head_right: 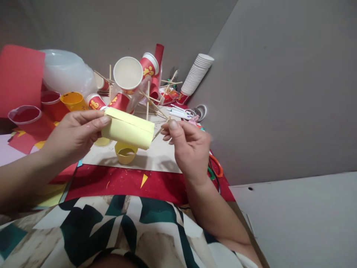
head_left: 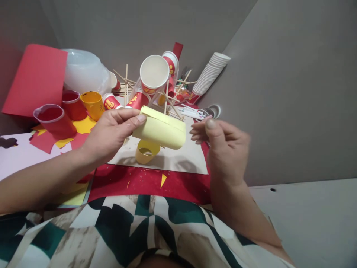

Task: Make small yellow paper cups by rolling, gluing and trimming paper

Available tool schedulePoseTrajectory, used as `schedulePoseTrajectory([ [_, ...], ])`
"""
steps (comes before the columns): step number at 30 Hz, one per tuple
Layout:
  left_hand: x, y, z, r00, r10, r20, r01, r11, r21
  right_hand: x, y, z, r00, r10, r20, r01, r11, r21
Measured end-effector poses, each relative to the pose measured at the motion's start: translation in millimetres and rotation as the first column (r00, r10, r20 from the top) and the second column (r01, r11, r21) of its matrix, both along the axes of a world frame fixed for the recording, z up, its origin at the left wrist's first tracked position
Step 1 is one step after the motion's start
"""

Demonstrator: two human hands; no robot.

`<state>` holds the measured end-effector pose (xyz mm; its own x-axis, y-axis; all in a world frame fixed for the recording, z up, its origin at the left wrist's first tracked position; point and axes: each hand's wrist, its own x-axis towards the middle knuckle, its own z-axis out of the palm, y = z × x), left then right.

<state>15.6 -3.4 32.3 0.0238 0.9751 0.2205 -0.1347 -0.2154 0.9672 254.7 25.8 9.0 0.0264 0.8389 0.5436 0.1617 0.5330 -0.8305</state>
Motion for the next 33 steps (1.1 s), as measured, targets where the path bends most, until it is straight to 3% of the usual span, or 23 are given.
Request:
schedulePoseTrajectory([
  [2, 2.5, 0.8, -2.5, 0.998, -0.015, 0.054, 0.017, 0.999, -0.041, -1.3, 5.0, -5.8, 0.984, 0.16, -0.077, -0.172, 0.965, -0.196],
  [4, 4.5, 0.5, -4.9, 0.996, -0.038, 0.08, 0.044, 0.996, -0.075, -5.3, 7.2, -9.4, 0.949, 0.271, -0.161, -0.309, 0.898, -0.312],
  [8, 3.8, -0.9, -7.8, 0.98, -0.195, 0.04, 0.198, 0.976, -0.094, -14.2, 6.1, -12.2, 0.916, 0.298, -0.27, -0.386, 0.838, -0.385],
  [11, 1.5, -1.7, -8.2, 0.956, -0.294, -0.006, 0.292, 0.951, -0.105, -16.6, 2.3, -13.7, 0.914, 0.278, -0.295, -0.38, 0.841, -0.386],
  [18, 6.2, -2.3, -9.1, 0.957, -0.288, 0.041, 0.291, 0.94, -0.177, -20.2, -10.0, -15.2, 0.909, 0.336, -0.245, -0.408, 0.835, -0.369],
  [21, 7.5, -3.1, -8.2, 0.958, -0.287, 0.016, 0.286, 0.948, -0.137, -22.4, -12.5, -13.5, 0.893, 0.378, -0.245, -0.446, 0.819, -0.361],
  [26, 5.4, -3.8, -8.9, 0.954, -0.284, -0.093, 0.281, 0.959, -0.043, -21.4, -14.0, -13.3, 0.913, 0.352, -0.207, -0.406, 0.839, -0.363],
  [29, 3.7, -3.4, -9.1, 0.952, -0.214, -0.217, 0.229, 0.973, 0.044, -16.9, -14.3, -15.3, 0.924, 0.333, -0.19, -0.381, 0.856, -0.35],
  [33, -1.3, -1.7, -3.8, 0.938, 0.031, -0.345, 0.054, 0.97, 0.236, -1.0, -10.0, -15.5, 0.957, 0.222, -0.185, -0.265, 0.93, -0.256],
])
